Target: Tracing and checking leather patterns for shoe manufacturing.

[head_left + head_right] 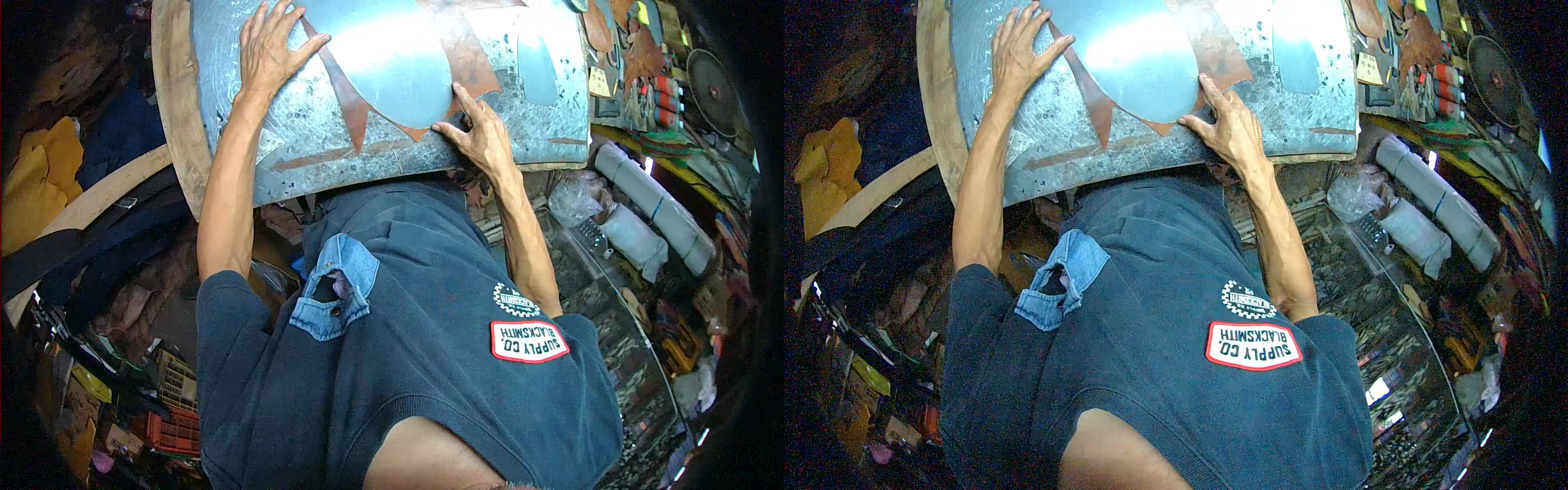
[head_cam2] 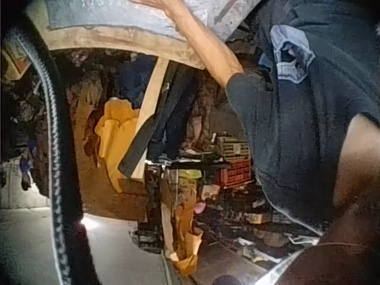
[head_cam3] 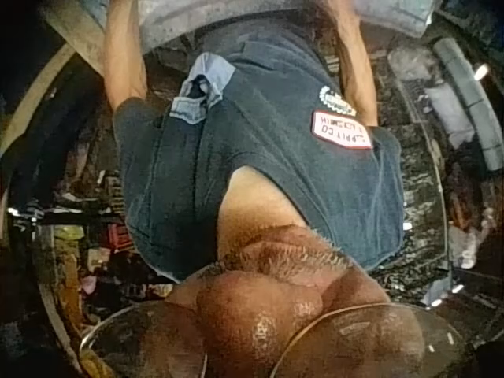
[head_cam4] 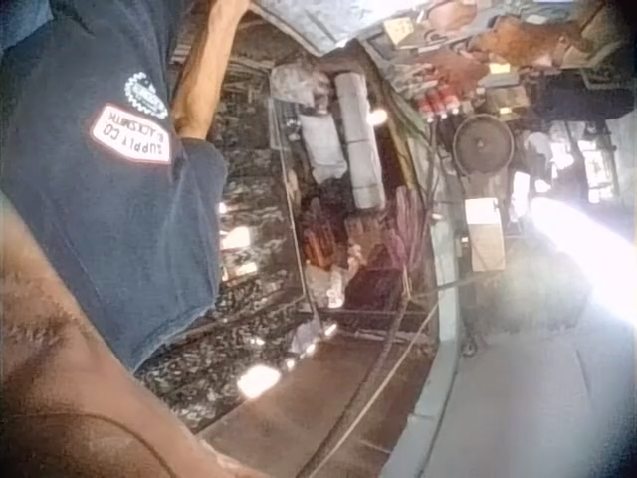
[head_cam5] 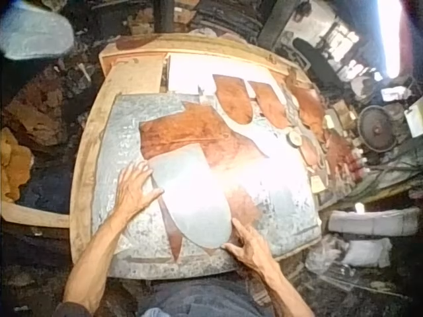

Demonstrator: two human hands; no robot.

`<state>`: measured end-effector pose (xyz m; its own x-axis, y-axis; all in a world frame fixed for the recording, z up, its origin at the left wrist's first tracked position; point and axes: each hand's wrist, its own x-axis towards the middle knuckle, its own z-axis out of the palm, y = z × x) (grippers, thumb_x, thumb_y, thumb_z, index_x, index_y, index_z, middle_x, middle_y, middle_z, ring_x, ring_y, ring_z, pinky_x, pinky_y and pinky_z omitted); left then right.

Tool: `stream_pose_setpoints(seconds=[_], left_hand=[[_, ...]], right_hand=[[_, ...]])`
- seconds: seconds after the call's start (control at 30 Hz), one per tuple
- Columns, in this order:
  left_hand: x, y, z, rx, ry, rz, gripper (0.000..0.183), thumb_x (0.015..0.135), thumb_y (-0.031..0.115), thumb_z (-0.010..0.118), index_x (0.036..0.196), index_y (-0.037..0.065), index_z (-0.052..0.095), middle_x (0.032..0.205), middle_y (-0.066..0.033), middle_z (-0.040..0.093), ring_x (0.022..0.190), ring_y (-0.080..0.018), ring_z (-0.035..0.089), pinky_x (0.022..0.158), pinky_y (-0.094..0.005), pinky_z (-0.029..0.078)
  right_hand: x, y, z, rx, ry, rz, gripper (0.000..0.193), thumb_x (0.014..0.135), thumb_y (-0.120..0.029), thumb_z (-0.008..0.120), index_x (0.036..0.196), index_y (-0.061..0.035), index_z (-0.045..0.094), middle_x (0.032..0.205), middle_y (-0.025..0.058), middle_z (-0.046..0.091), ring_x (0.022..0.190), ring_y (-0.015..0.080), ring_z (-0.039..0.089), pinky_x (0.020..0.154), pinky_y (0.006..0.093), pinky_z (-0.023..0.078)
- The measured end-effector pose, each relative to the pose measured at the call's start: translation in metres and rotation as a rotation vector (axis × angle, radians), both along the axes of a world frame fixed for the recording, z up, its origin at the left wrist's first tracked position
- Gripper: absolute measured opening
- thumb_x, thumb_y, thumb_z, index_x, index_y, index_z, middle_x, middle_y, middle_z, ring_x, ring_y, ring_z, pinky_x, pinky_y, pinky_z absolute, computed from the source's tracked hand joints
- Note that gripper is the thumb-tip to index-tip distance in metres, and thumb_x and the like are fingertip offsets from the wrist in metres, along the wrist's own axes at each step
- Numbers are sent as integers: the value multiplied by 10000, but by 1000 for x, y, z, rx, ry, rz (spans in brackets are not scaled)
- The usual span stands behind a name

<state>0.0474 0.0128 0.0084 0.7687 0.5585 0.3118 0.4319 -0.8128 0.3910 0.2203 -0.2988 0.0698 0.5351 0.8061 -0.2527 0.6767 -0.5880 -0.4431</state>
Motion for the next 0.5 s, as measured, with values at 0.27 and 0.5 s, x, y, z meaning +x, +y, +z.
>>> stream_pose_setpoints(seconds=[0.27,0.5], left_hand=[[-3,9,-20,103,-6,-53,650,783,582,697,1238,121,640,1415,-105,502,1386,-338,344,1144,-523,211],[0,12,-22,152,-3,-54,656,757,577,722,1213,111,650,1383,-101,533,1354,-351,383,1115,-531,250]], right_hand=[[2,4,-1,-6,-19,-24,773,737,-427,807,1396,-150,512,807,106,575,724,238,576,632,400,490],[2,6,4,-85,6,-35,749,759,-467,771,1399,-188,503,979,151,640,863,306,655,698,438,535]])
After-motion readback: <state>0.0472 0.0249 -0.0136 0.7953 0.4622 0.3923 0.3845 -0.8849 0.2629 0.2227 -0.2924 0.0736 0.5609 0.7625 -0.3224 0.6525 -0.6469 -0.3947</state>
